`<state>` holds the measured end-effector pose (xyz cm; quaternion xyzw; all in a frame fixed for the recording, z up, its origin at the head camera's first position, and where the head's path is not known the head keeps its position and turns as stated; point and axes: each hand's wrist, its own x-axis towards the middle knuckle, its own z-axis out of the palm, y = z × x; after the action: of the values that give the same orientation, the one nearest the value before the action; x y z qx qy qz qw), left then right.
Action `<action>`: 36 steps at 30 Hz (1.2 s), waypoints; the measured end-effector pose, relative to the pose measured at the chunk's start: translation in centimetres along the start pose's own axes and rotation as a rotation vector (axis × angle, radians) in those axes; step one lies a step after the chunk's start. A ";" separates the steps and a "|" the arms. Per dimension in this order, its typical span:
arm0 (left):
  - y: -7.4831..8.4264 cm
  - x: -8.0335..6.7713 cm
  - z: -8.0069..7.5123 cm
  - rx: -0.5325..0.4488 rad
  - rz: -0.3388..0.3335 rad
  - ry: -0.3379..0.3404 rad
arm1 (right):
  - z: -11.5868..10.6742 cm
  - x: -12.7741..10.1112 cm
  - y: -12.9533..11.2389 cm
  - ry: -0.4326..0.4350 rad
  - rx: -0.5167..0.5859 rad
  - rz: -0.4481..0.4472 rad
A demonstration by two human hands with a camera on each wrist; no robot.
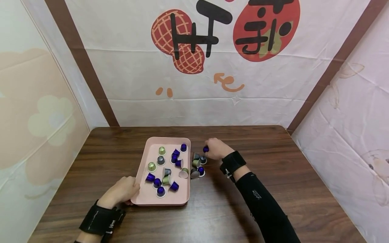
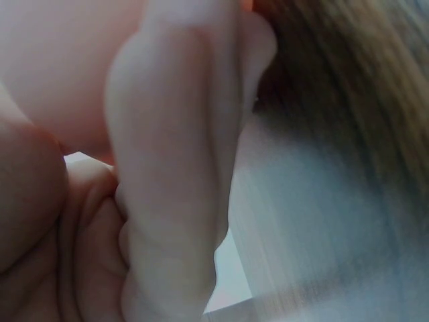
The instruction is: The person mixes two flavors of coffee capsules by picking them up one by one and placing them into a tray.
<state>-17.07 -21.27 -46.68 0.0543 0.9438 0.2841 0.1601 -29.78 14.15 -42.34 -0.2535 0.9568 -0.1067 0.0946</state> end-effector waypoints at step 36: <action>0.2 -0.5 -0.4 -0.016 0.020 0.009 | 0.4 7.4 -14.9 -0.088 -0.178 -0.343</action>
<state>-16.69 -21.36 -46.13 0.0611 0.9416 0.2934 0.1537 -29.06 -2.34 -39.89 -0.4246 0.9002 -0.0250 0.0939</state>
